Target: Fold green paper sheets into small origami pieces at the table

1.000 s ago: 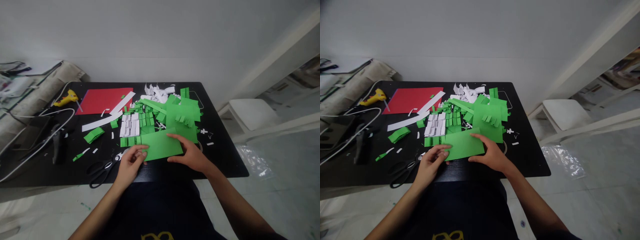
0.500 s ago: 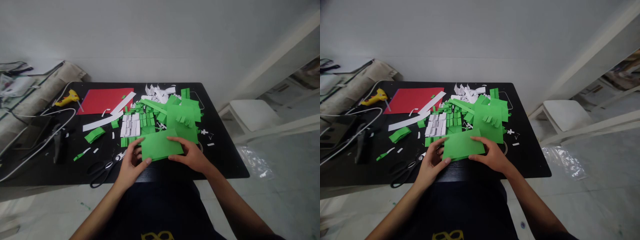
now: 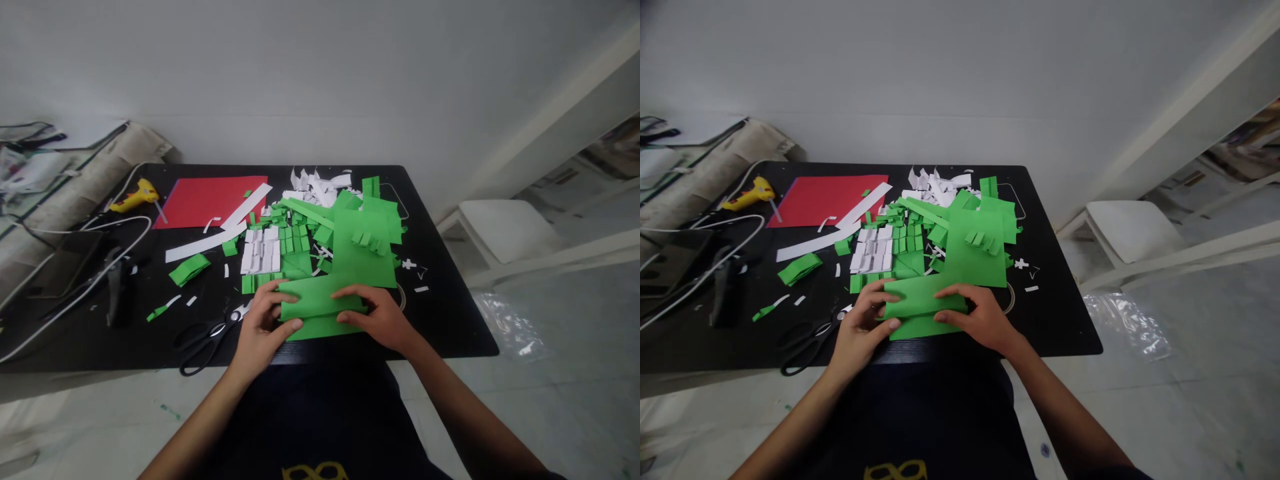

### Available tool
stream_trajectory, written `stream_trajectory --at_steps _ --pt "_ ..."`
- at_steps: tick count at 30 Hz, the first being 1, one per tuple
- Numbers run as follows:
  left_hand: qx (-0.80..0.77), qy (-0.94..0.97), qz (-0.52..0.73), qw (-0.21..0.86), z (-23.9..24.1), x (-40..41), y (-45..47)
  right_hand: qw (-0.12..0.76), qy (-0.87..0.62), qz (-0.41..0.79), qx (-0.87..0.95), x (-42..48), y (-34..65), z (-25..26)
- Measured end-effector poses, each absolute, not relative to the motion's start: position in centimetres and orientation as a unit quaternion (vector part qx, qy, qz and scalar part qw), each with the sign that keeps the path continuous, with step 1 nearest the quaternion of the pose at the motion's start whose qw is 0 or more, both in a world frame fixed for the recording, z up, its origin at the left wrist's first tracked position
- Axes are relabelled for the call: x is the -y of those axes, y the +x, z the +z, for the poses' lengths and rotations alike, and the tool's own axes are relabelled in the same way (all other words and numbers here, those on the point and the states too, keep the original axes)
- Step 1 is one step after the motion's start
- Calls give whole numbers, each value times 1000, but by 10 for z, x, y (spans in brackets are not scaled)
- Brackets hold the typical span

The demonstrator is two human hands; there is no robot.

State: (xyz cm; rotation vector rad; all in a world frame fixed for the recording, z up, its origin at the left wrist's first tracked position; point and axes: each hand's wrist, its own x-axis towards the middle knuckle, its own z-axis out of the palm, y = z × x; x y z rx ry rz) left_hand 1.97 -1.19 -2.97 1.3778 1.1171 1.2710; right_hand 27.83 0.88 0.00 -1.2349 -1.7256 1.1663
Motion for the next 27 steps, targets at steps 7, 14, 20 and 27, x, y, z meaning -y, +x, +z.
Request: stream_trajectory --at_steps 7,14,20,27 --pt "-507 551 525 405 -26 12 22 370 -450 571 578 -2 270 -2" --pt "-536 526 540 380 -26 14 24 389 -486 561 546 -4 264 -4" --pt "-561 521 526 371 -26 16 24 399 -497 546 544 -2 260 -8" --pt "-577 551 481 364 -26 16 20 384 -520 504 573 -3 259 -8"
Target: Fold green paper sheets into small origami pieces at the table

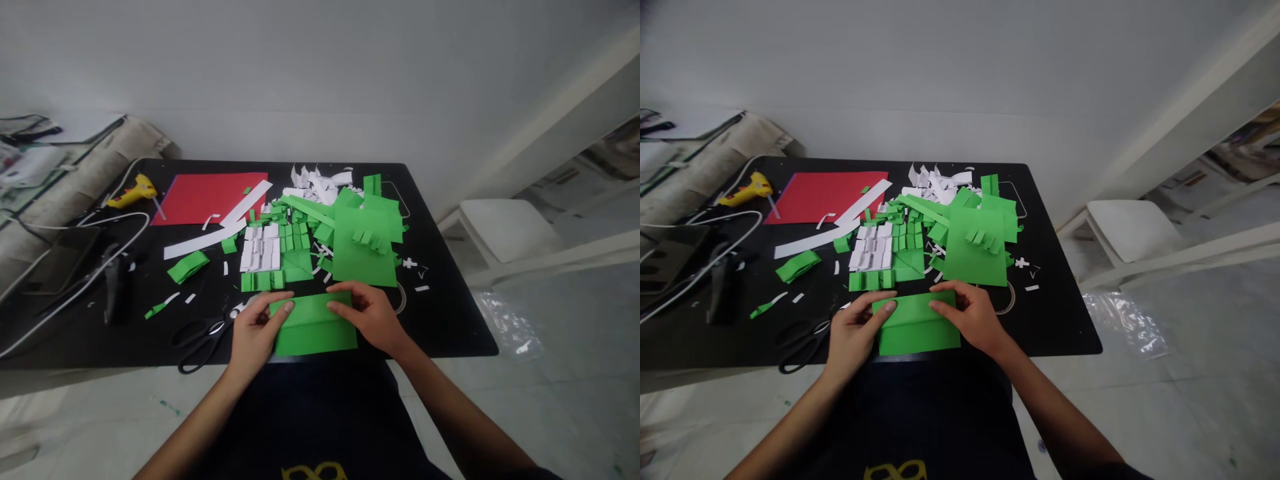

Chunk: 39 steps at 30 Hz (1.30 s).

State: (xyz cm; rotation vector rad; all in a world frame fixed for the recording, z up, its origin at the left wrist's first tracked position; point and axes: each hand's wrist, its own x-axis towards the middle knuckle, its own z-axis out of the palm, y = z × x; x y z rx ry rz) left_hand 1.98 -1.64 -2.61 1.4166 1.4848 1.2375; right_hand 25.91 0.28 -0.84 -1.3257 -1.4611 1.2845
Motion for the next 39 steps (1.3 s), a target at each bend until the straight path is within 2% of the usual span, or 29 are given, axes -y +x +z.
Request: stream_trajectory --at_steps 11,32,39 --pt "-524 639 444 346 -21 6 9 373 -515 507 582 -4 261 -7" --pt "-490 675 403 376 -21 2 6 325 -515 491 623 -6 267 -10" --pt "-470 685 386 400 -6 1 0 375 -523 470 604 -1 265 8"
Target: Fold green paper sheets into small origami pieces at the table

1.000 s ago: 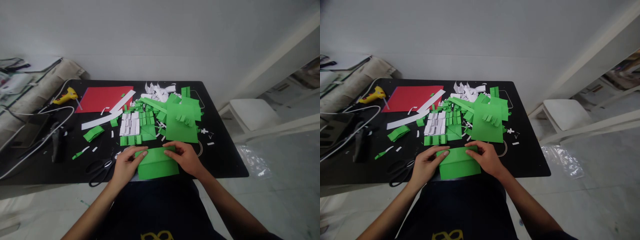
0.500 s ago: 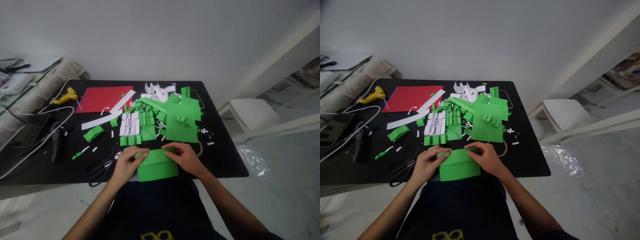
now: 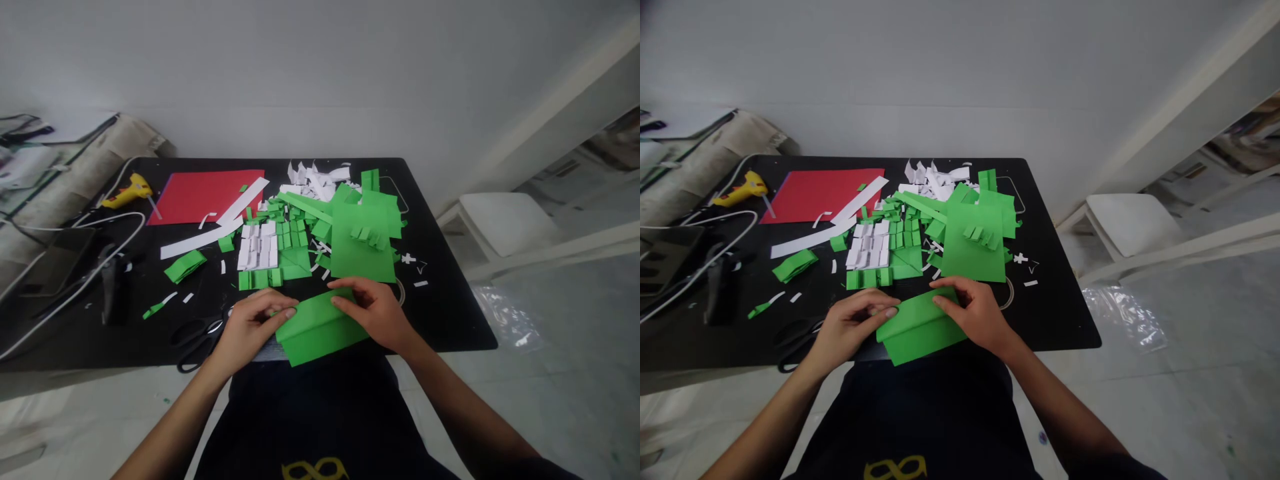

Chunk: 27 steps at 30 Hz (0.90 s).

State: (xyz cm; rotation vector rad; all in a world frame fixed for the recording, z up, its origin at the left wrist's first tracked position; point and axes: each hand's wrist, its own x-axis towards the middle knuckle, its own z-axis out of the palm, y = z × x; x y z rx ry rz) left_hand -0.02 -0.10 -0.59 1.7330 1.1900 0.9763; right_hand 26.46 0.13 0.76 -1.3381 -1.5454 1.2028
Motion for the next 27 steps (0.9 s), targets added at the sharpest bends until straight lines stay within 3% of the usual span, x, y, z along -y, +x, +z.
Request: stream_trajectory --at_steps 9,20,27 --pt "-403 786 352 310 43 -7 7 397 -458 427 671 -12 251 41" --pt "-425 718 484 264 37 0 12 532 -464 474 527 -5 234 57" --pt "-424 707 512 241 35 3 16 553 -468 469 505 -7 229 64"
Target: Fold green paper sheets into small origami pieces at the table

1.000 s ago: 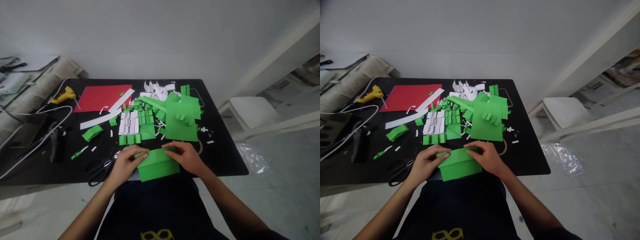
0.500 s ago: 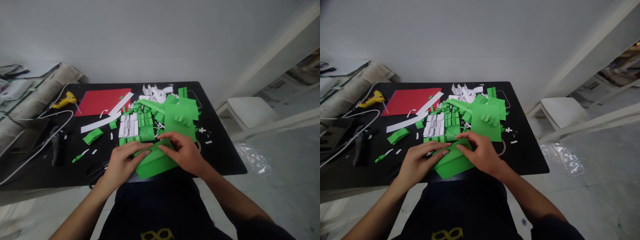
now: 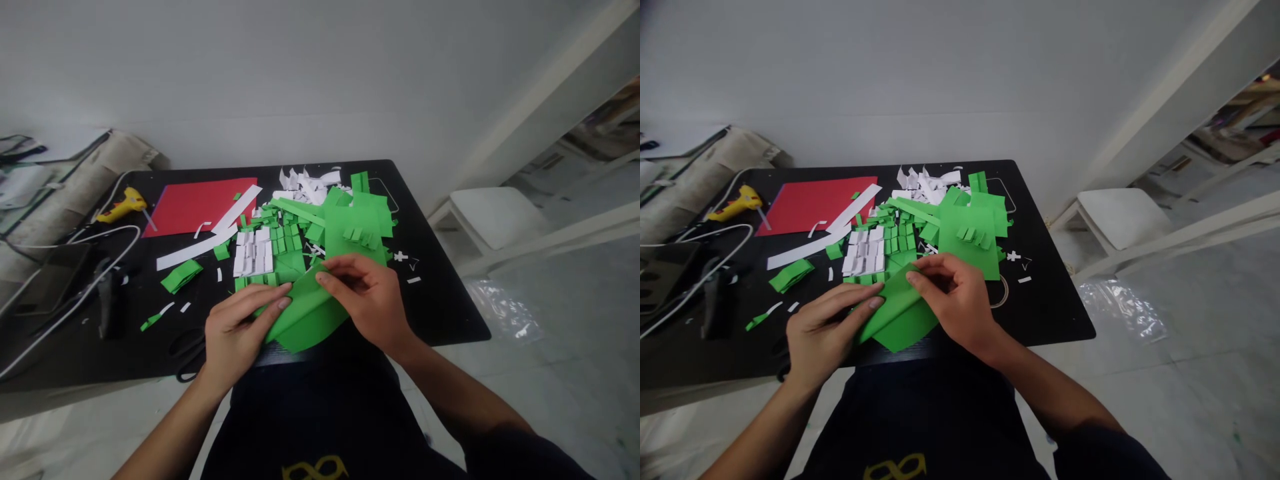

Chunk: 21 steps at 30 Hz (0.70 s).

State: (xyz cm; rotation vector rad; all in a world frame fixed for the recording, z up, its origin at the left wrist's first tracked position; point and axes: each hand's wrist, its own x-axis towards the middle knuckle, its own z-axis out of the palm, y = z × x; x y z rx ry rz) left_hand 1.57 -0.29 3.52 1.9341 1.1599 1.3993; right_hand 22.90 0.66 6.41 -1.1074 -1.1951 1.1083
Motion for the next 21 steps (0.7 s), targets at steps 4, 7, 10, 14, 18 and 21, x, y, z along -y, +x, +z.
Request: stream_trajectory --at_steps 4,7,10,14,18,21 --pt "-424 708 511 241 32 3 16 544 -471 472 510 -9 229 66" --pt "-423 708 515 236 31 4 15 539 -472 474 512 -10 229 67" --pt "-428 704 517 233 29 6 15 535 -472 476 514 -11 228 67" --pt "-432 700 523 224 27 7 17 531 -469 481 516 -11 228 68" --pt "-435 693 531 218 24 8 18 525 -473 476 523 -11 228 67" --pt "-443 692 525 220 22 9 16 522 -469 476 530 -12 228 65"
